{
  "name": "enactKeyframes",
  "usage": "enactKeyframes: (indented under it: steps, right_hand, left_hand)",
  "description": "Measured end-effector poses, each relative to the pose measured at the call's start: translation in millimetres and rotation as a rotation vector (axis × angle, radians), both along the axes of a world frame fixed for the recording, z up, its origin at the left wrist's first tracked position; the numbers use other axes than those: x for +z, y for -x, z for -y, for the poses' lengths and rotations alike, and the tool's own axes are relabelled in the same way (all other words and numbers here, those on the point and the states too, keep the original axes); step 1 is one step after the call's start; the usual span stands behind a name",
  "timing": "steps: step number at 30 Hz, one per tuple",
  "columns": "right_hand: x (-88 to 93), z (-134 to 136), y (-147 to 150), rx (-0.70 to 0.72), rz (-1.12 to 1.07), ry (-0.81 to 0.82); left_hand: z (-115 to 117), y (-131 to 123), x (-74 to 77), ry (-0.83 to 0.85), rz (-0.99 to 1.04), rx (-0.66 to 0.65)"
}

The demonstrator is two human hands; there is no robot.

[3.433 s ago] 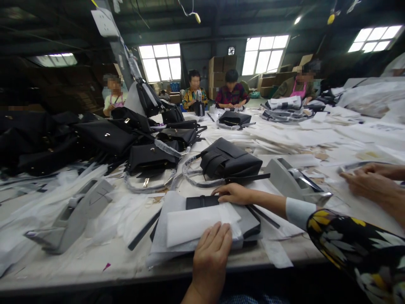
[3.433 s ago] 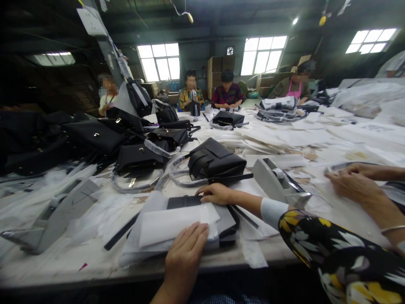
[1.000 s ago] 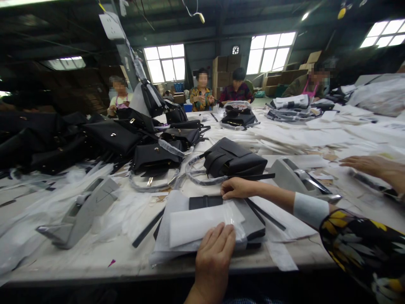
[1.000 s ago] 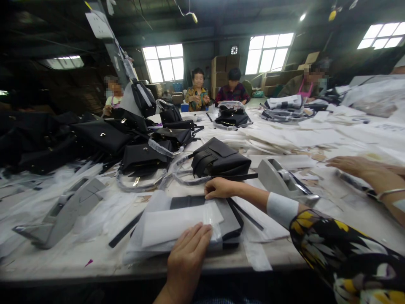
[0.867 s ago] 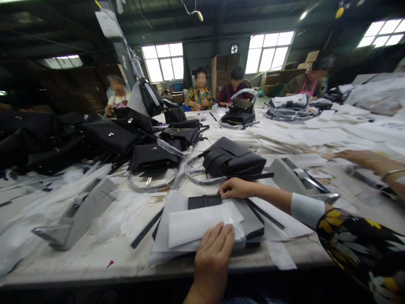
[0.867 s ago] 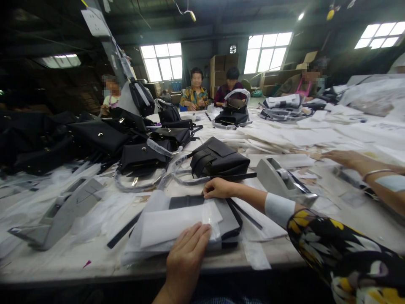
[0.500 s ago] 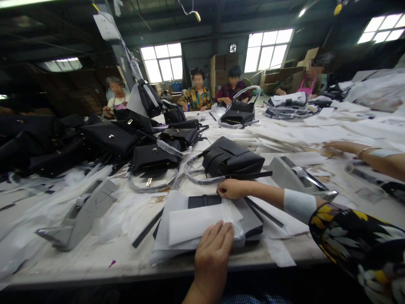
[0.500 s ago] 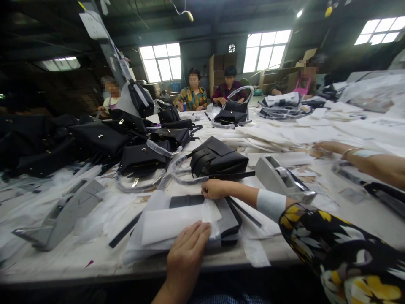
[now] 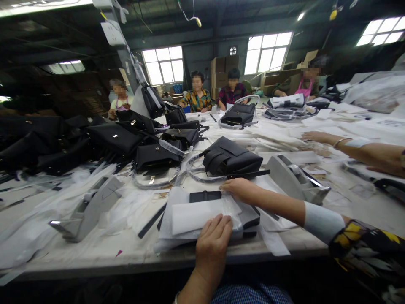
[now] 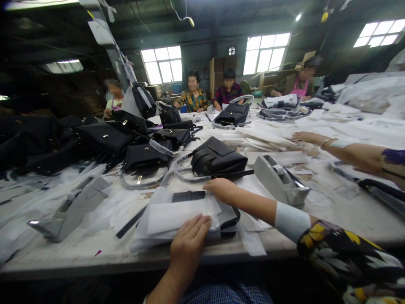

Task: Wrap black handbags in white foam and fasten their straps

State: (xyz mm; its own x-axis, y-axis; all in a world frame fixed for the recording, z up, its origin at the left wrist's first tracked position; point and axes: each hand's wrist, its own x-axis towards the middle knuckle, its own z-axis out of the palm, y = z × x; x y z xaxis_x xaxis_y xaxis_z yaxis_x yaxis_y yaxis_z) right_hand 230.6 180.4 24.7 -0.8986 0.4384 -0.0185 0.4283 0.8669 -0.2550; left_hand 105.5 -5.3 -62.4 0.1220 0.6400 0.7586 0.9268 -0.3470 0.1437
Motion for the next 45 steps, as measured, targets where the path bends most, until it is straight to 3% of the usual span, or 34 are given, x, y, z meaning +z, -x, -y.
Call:
enactKeyframes:
  steps: [5,9,12,15,19,23,25,28,31,34,37,39,42,44,45]
  right_hand:
    - [-19.2,56,-28,-0.012,-0.107,-0.002]
    - [-39.4,72,-41,0.009,-0.176,-0.04]
    - [-42.5,70,-40,0.028,-0.16,-0.058]
    - [-39.6,66,-37,0.025,-0.141,-0.1]
    - [-33.8,70,-36,0.025,-0.198,-0.153]
    - [-31.7,106,-45,-0.056,-0.497,-0.171]
    - [-36.1,135,-51,-0.13,-0.627,-0.007]
    - [-50.5,171,-52,-0.387,-0.609,0.465]
    - [-63.1,185,-45,-0.605,-0.67,0.948]
    - [-56.1,183,-41,-0.605,-0.719,1.111]
    - [-24.7,169,-41,-0.468,-0.609,0.947]
    - [2.5,146,-40,-0.441,-0.619,0.62]
    - [36.7,80,-33,-0.459,-0.71,-0.027]
    - [49.6,22,-26,-0.466,-0.604,-0.238]
    - [53.0,-8,-23,-0.567,-0.516,-0.252]
  left_hand:
    - [3,-2,15.4,0.038,-0.013,0.003]
    - [8,7,37.6,0.186,-0.006,-0.092]
    - [17,33,53.4,0.287,-0.16,-0.185]
    - [29,72,64.7,0.302,-0.383,-0.117]
    - [42,112,67.0,0.368,-0.5,-0.006]
    - [43,119,53.0,0.39,-0.46,0.014]
    - [42,118,45.2,0.377,-0.437,0.011]
    - [40,118,37.9,0.341,-0.416,-0.006]
    - [40,121,35.3,0.312,-0.422,-0.018]
    - [40,124,33.1,0.29,-0.443,-0.019]
    - [40,125,29.4,0.256,-0.469,-0.006]
    - [40,125,27.2,0.223,-0.476,0.005]
    - [40,123,26.0,0.171,-0.465,0.018]
    - [40,122,25.7,0.143,-0.467,0.022]
    - [40,122,25.3,0.131,-0.475,0.025]
